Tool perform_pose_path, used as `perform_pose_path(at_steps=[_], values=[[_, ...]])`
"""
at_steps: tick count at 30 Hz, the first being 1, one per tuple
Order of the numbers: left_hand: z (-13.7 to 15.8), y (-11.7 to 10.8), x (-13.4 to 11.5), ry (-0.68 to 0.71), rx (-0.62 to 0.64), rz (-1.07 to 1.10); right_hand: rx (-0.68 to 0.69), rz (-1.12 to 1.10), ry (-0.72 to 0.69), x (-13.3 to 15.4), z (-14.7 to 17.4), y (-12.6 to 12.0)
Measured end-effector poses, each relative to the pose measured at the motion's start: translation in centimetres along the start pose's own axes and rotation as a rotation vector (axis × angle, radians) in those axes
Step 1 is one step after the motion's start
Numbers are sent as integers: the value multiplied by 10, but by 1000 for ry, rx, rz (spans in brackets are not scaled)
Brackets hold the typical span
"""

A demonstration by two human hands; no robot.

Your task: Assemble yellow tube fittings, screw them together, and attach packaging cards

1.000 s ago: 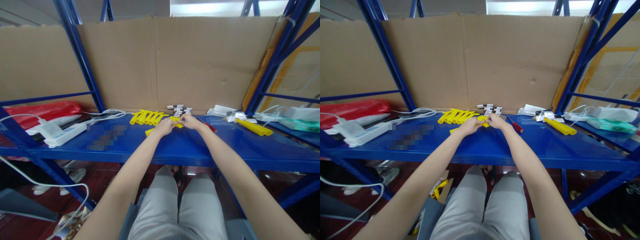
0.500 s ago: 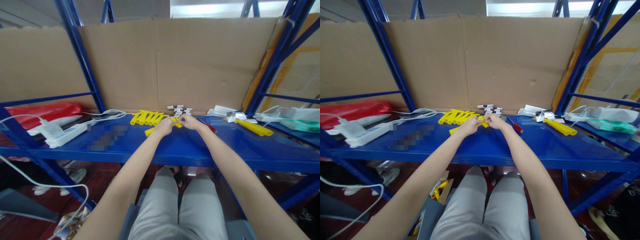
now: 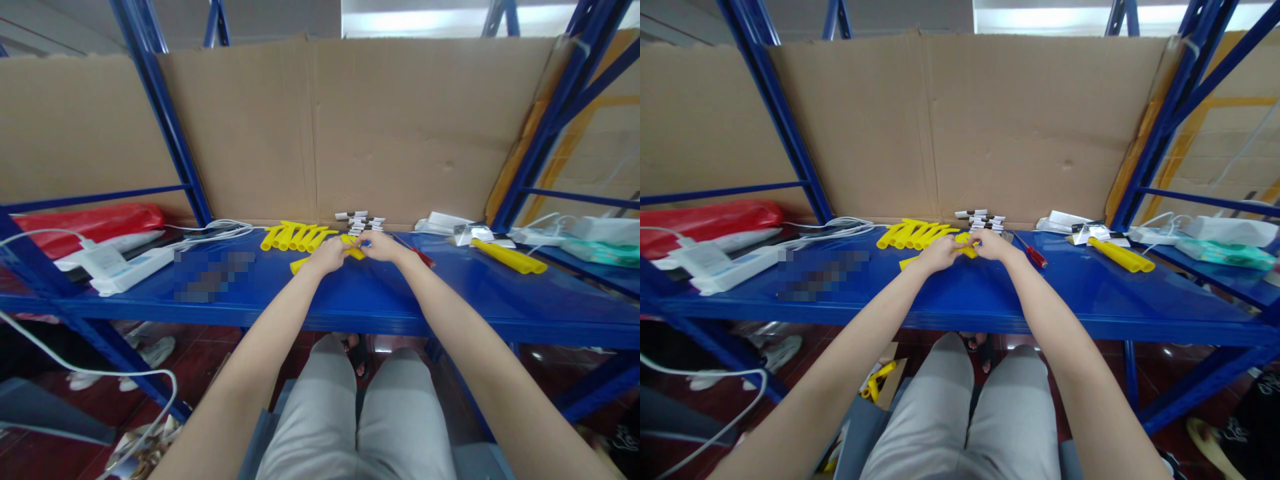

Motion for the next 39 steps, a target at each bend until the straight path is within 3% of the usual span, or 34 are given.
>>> perform_pose_path(at_steps=[12, 32, 36, 39], values=[[0, -2, 2, 6, -5, 42, 40, 85, -12, 9, 1, -6], [1, -3, 1, -13, 14, 40, 49, 38, -51, 9, 1, -5], [1, -3, 2, -8, 2, 48, 27, 18, -9, 8, 0, -7], [0, -3, 2, 13, -29, 53, -82, -57, 124, 4, 0, -11]])
Point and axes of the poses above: each hand's wrist, its own z-axis away from the middle knuckle, its own y-axis out of the palm, x = y × z, the point moved 5 cm from there along -z, towards the middle knuckle, and after that the axes turned 6 degrees about x, right-handed, at the moved point
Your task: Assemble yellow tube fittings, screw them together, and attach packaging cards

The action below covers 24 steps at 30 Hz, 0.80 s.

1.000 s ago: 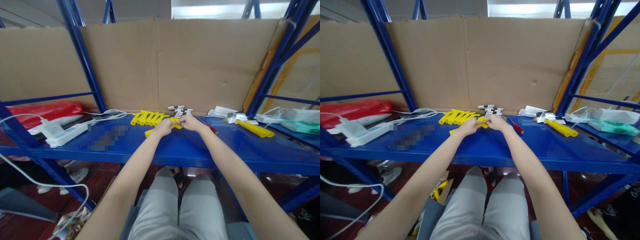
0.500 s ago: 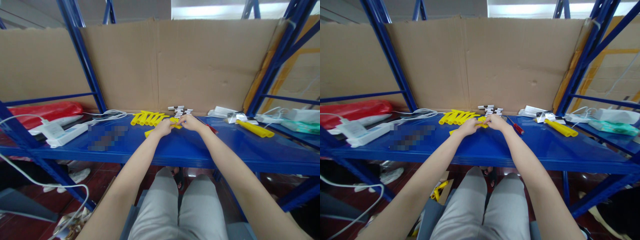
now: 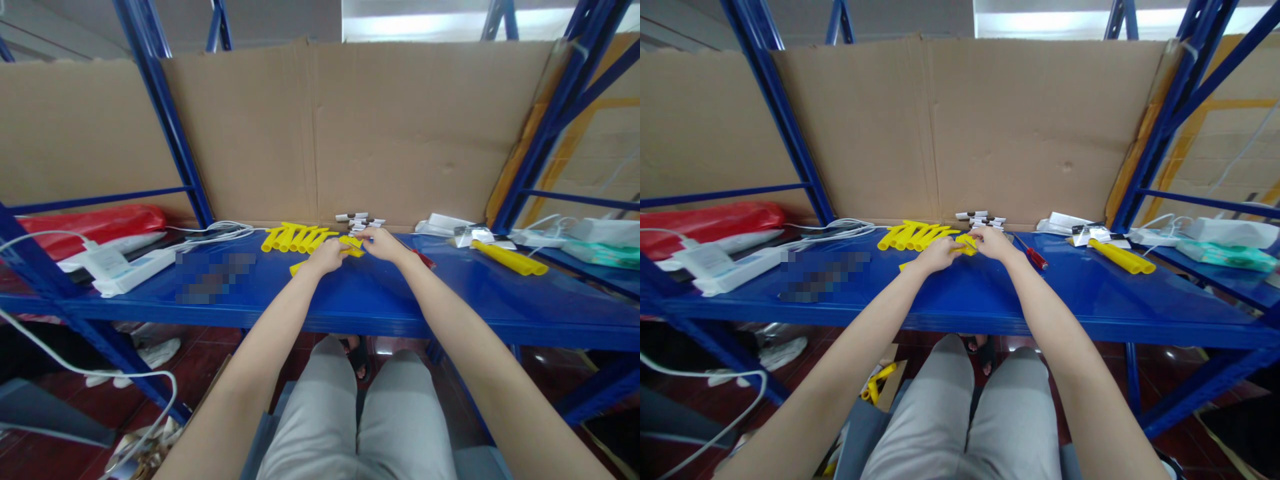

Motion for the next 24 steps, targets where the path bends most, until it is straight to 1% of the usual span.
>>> perform_pose_path(at_steps=[2, 3, 5, 8, 11, 14, 19, 24], values=[[-1, 0, 0, 14, -22, -3, -37, -116, 136, -5, 1, -1], [-1, 1, 0, 20, -28, -7, -29, -196, 210, -7, 2, 1], [-2, 1, 0, 31, -38, -12, 31, -379, 331, -9, 5, 6], [-2, 2, -1, 30, -59, -5, 120, -610, 422, -5, 11, 14], [-1, 3, -2, 7, -72, -11, 109, -746, 467, -3, 13, 16], [0, 5, -4, 20, -43, -19, 74, -813, 509, -6, 13, 17], [1, 10, -7, 94, 80, -23, 50, -804, 556, -14, 12, 19], [0, 11, -5, 65, 76, -43, 50, -746, 585, -15, 13, 20]])
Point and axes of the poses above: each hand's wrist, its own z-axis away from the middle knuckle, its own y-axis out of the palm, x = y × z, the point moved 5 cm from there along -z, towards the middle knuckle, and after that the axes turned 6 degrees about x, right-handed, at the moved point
